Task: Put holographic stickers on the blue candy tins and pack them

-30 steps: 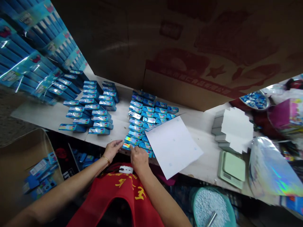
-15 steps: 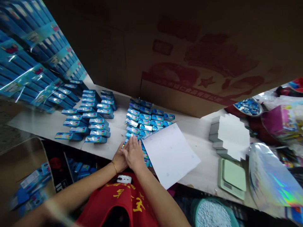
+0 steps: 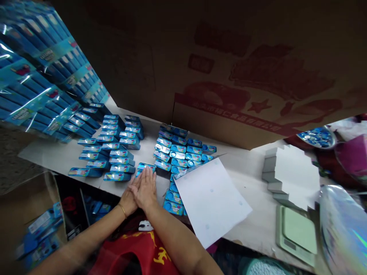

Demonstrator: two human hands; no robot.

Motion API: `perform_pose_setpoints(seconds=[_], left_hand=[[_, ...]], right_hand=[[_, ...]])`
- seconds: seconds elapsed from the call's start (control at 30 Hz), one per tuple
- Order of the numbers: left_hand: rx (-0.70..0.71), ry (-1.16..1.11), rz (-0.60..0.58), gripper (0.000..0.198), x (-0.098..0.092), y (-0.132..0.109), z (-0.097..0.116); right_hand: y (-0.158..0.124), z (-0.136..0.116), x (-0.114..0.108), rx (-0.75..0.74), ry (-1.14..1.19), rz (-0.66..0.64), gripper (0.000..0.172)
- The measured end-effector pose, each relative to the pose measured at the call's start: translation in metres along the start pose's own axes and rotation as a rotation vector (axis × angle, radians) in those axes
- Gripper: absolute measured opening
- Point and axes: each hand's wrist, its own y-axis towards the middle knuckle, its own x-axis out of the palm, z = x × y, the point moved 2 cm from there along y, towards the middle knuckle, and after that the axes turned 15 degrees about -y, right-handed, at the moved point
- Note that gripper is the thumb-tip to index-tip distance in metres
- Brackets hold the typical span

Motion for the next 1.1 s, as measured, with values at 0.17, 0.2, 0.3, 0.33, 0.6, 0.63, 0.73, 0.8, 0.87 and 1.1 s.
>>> perform_pose_setpoints(seconds=[0.17, 0.2, 0.3, 0.33, 0.6, 0.63, 0.73, 0.8, 0.87, 1.1], left_hand=[[-0.079, -0.049, 0.146, 0.060, -0.025, 0.003, -0.012], [-0.078, -0.066, 0.175, 0.060, -0.030, 0.012, -0.008], [0.010, -0.090, 0.167, 0.054, -0.043, 0.063, 0.005], [0.051, -0.084, 0.150, 0.053, -0.046, 0.085, 0.008], [0.141, -0.006, 0.144, 0.050, -0.049, 0.228, -0.012], [0.136, -0.004, 0.134, 0.049, -0.046, 0.234, -0.015], [0.112, 0.008, 0.131, 0.046, -0.041, 0.240, -0.021], [0.132, 0.028, 0.129, 0.044, -0.040, 0.238, -0.024], [0.150, 0.055, 0.117, 0.043, -0.042, 0.236, -0.029], [0.148, 0.126, 0.088, 0.043, -0.063, 0.233, -0.065]], right_hand=[[0.024, 0.011, -0.015, 0.000, 0.101, 0.079, 0.053], [0.027, 0.020, -0.020, 0.062, 0.093, 0.122, 0.054], [0.033, 0.047, -0.030, 0.269, 0.039, 0.178, 0.058], [0.034, 0.054, -0.030, 0.309, 0.023, 0.162, 0.057], [0.038, 0.051, -0.016, 0.235, -0.124, 0.143, 0.068], [0.039, 0.049, -0.014, 0.251, -0.138, 0.144, 0.069], [0.044, 0.046, -0.006, 0.286, -0.167, 0.156, 0.066], [0.048, 0.045, -0.001, 0.303, -0.175, 0.183, 0.060], [0.053, 0.043, 0.004, 0.309, -0.170, 0.222, 0.056], [0.082, 0.019, 0.015, 0.233, -0.061, 0.250, 0.049]])
